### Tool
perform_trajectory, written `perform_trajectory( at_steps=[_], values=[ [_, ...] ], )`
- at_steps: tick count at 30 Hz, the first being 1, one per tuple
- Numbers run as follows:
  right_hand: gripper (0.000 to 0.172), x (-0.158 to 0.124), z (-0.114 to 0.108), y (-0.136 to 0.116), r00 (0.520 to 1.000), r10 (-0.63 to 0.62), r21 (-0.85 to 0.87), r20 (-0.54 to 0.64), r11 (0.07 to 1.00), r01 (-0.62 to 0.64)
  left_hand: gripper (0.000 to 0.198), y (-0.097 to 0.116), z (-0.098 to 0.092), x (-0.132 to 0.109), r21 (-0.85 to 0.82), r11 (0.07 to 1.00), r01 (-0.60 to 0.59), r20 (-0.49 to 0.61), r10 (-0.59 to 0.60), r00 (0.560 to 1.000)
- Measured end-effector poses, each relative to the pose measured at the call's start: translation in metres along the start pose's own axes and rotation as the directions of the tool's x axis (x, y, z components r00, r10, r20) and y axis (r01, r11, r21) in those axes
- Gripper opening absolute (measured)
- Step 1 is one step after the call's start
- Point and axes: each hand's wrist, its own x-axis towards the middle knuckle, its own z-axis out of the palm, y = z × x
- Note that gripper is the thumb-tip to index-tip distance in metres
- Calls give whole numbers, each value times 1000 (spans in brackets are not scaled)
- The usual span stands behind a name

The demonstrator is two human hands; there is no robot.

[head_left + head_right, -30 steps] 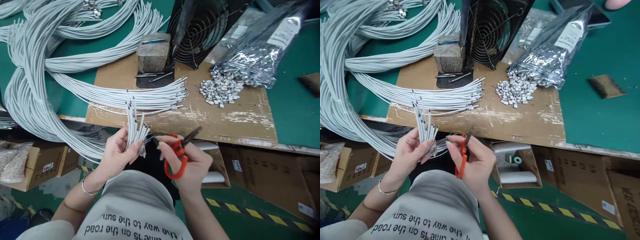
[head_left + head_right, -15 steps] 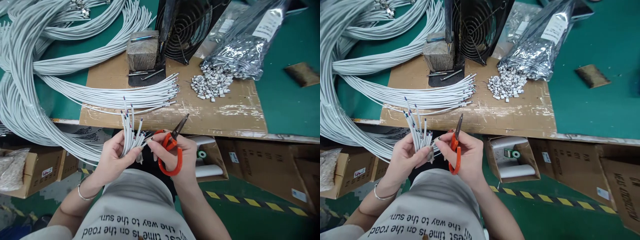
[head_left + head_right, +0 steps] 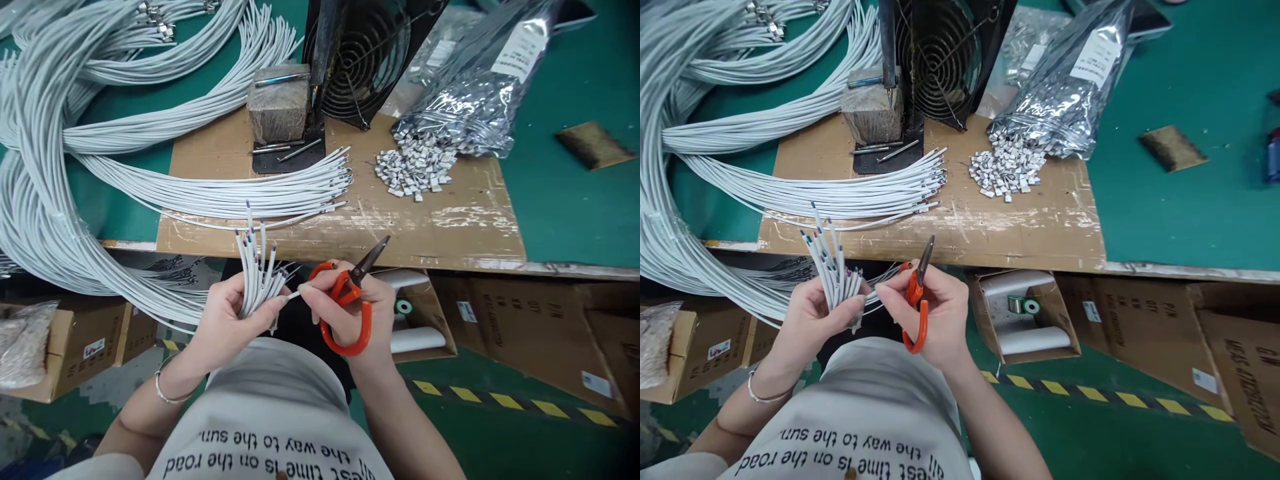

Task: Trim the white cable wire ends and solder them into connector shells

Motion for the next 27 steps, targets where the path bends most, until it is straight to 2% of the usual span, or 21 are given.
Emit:
perform_trajectory(
  at_steps=[3, 5, 7, 9, 11, 13, 15, 17, 21, 24, 27],
  values=[
    [18, 3, -1, 1, 1000, 23, 39, -3, 999, -23, 17, 4, 2, 0, 82, 997, -5, 14, 3, 1000],
    [24, 8, -4, 0, 995, 55, 110, -86, 993, -45, 18, 6, 2, 1, 95, 995, -2, 10, 1, 1000],
    [31, 13, -9, -1, 977, 49, 172, -208, 985, -13, 21, 7, 1, 1, 62, 997, 37, 8, -38, 999],
    [33, 16, -15, -1, 966, 33, 172, -257, 985, 12, 25, 8, 0, 1, 14, 995, 95, 15, -95, 995],
    [24, 14, -19, 0, 981, 45, 113, -187, 993, -24, 27, 8, -1, 1, -16, 992, 129, 32, -128, 991],
    [15, 9, -20, 2, 996, 65, 53, -65, 997, -62, 27, 9, -2, 2, -29, 990, 139, 40, -137, 990],
    [9, 5, -18, 2, 998, 51, 31, 29, 998, -51, 26, 10, -2, 2, -38, 989, 145, 48, -143, 989],
    [3, 3, -14, 0, 998, 0, 22, 65, 1000, -1, 26, 10, -3, 2, -48, 986, 157, 62, -154, 986],
    [14, 4, -7, -4, 983, -168, -82, 71, 981, 174, 26, 11, -4, 0, -61, 982, 179, 107, -172, 979],
    [17, 5, -7, 0, 957, -287, -201, -41, 941, 273, 27, 12, -5, -2, -51, 983, 176, 130, -168, 977],
    [18, 6, -15, 5, 949, -222, -199, -223, 963, 179, 30, 11, -7, -2, -47, 988, 146, 134, -139, 981]
  ],
)
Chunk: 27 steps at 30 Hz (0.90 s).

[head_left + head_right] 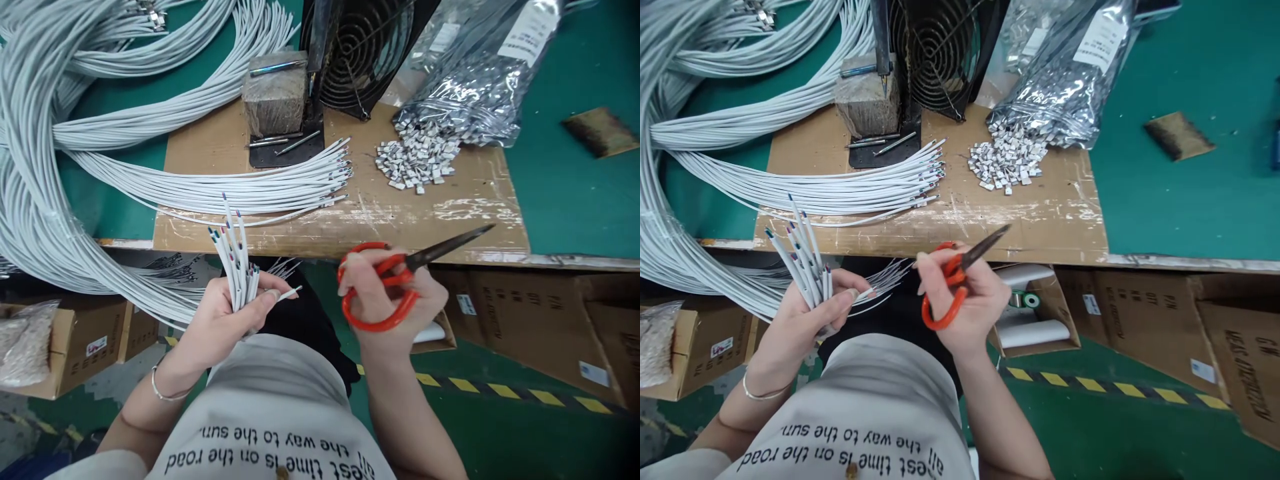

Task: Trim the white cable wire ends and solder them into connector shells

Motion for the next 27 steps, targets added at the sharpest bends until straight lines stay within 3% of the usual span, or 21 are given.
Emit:
perform_trajectory(
  at_steps=[2, 4, 7, 10, 13, 18, 27],
  values=[
    [24, 1, -7, 3, 996, 85, 1, 28, 996, -85, 32, 0, -2, 0, -5, 1000, -22, -8, 22, 1000],
    [36, 2, -14, 4, 978, 112, -34, 176, 994, -108, 34, -1, -3, 1, -17, 999, -37, -8, 37, 999],
    [44, 2, -22, 1, 906, 96, -127, 413, 991, -47, 35, -1, -4, 2, -31, 998, -50, 4, 50, 999],
    [44, 1, -25, -3, 845, 90, -191, 527, 982, 14, 30, 0, -3, 2, -37, 998, -58, 5, 58, 998],
    [44, 1, -23, -4, 817, 73, -219, 573, 973, 67, 28, 0, -3, 0, -47, 997, -69, 0, 69, 998],
    [45, 3, -20, -5, 808, 32, -256, 589, 955, 149, 26, 1, -2, -2, -68, 995, -72, -4, 72, 997],
    [45, 5, -24, -5, 787, 22, -266, 616, 947, 182, 21, -1, -3, -1, -72, 994, -79, 10, 80, 997]
  ],
)
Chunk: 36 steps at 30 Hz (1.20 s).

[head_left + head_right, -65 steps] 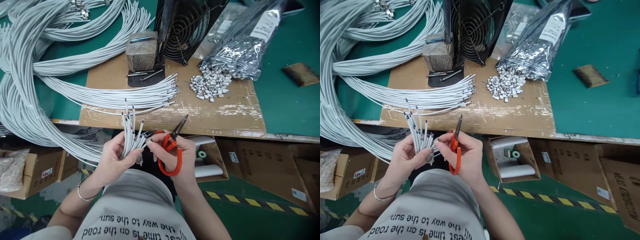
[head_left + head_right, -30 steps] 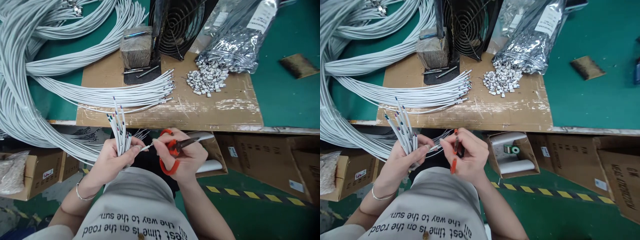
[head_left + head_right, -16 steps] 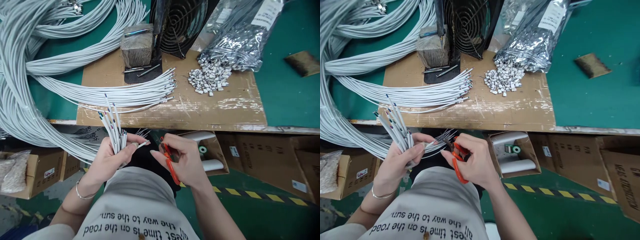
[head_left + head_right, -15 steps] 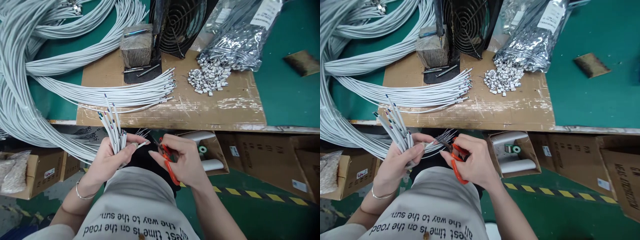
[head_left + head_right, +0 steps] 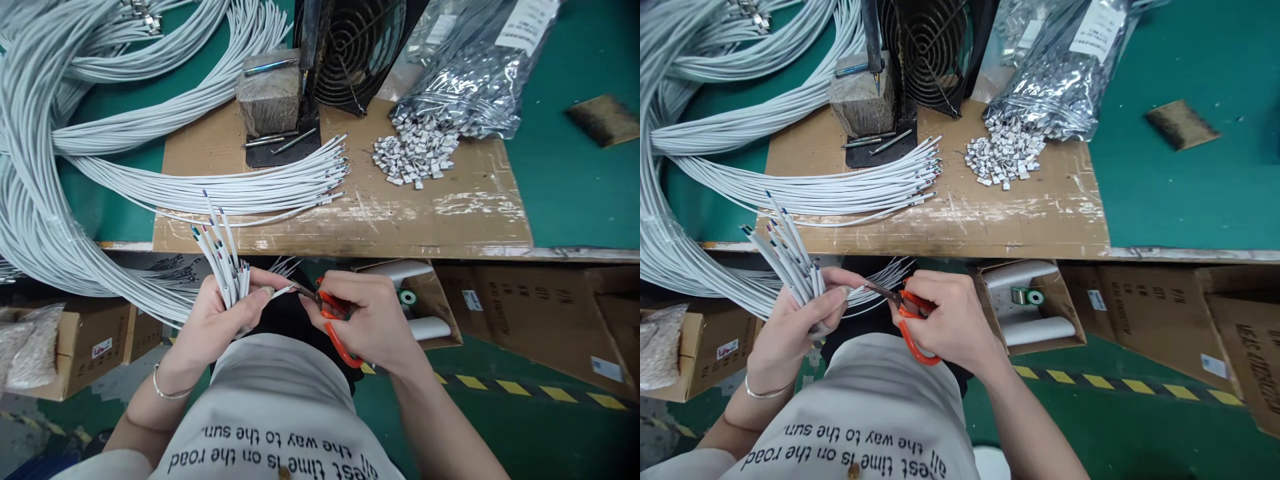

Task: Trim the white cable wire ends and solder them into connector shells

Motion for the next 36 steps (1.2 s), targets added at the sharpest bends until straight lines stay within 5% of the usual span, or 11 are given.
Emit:
perform_trajectory(
  at_steps=[24, 30, 36],
  values=[
    [43, 3, 4, -1, 992, -115, -10, -52, 993, 115, 24, -5, -11, -1, -34, 994, 105, 47, -103, 994],
    [45, 2, 10, 1, 972, -149, -28, -179, 989, 147, 24, -1, -8, 1, -25, 995, 93, 53, -92, 994],
    [40, 2, 9, 2, 934, 16, 76, -358, 997, 12, 28, 2, -5, 3, -61, 994, 86, 87, -81, 993]
  ],
)
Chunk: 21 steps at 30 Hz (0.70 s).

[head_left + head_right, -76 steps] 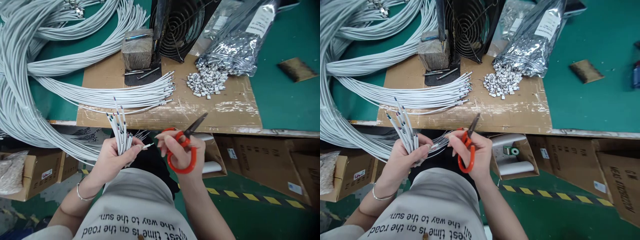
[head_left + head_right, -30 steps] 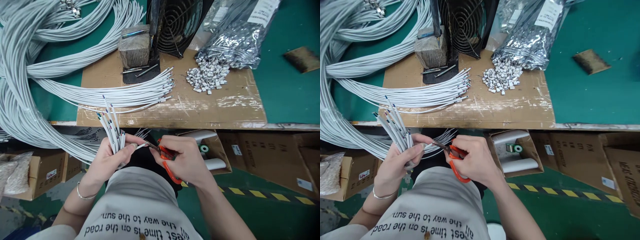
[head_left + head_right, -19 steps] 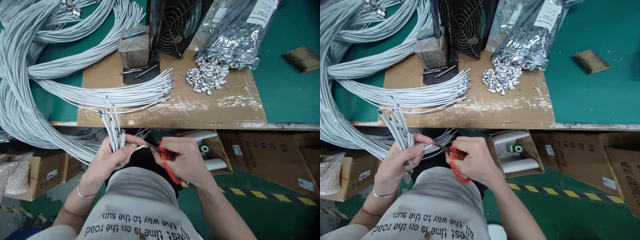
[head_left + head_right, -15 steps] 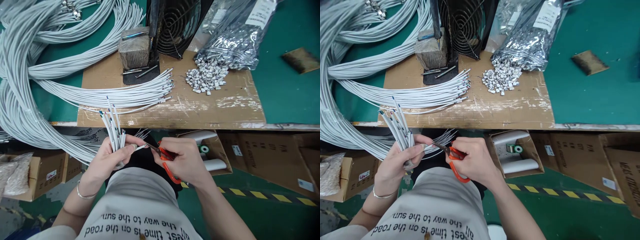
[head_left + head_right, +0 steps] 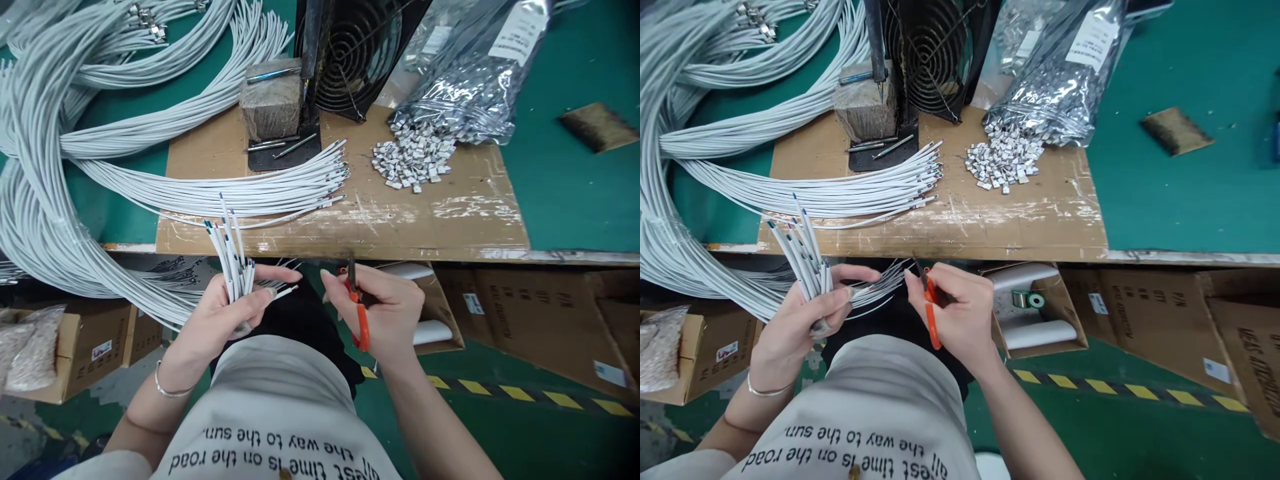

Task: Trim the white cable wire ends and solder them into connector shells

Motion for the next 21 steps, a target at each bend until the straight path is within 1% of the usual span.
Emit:
perform_trajectory(
  at_steps=[2, 5, 7, 8, 10, 12, 14, 16, 19, 21],
  values=[
    [26, 0, 0, -2, 997, 81, 101, 13, 991, -82, 29, 0, 1, 0, -24, 1000, -8, 1, 8, 1000],
    [5, 1, 4, -9, 979, 186, 293, 80, 935, -202, 23, 0, 2, 0, -35, 999, -1, -17, 0, 1000],
    [11, 3, 9, -14, 967, 215, 369, 139, 895, -252, 22, 0, 3, 0, -27, 1000, 8, -25, -8, 1000],
    [10, 4, 12, -16, 961, 226, 390, 157, 880, -271, 24, 0, 3, 0, -20, 1000, 9, -33, -9, 999],
    [2, 5, 16, -18, 958, 245, 423, 149, 860, -286, 27, -1, 4, 1, -17, 1000, 7, -54, -8, 998],
    [10, 4, 18, -18, 962, 250, 430, 107, 861, -271, 29, -2, 5, 3, -35, 999, -2, -67, -1, 998],
    [14, 1, 16, -15, 968, 244, 412, 63, 876, -249, 30, -4, 5, 5, -78, 997, -29, -60, 25, 998],
    [16, -4, 12, -11, 969, 245, 377, 43, 894, -243, 29, -7, 6, 7, -102, 992, -73, -68, 66, 996],
    [17, -14, 3, -5, 966, 258, 308, 17, 918, -251, 24, -11, 8, 8, -89, 988, -123, -98, 114, 989],
    [17, -21, -4, 0, 954, 298, 255, -2, 923, -288, 20, -11, 9, 8, -81, 986, -146, -122, 135, 983]
  ],
)
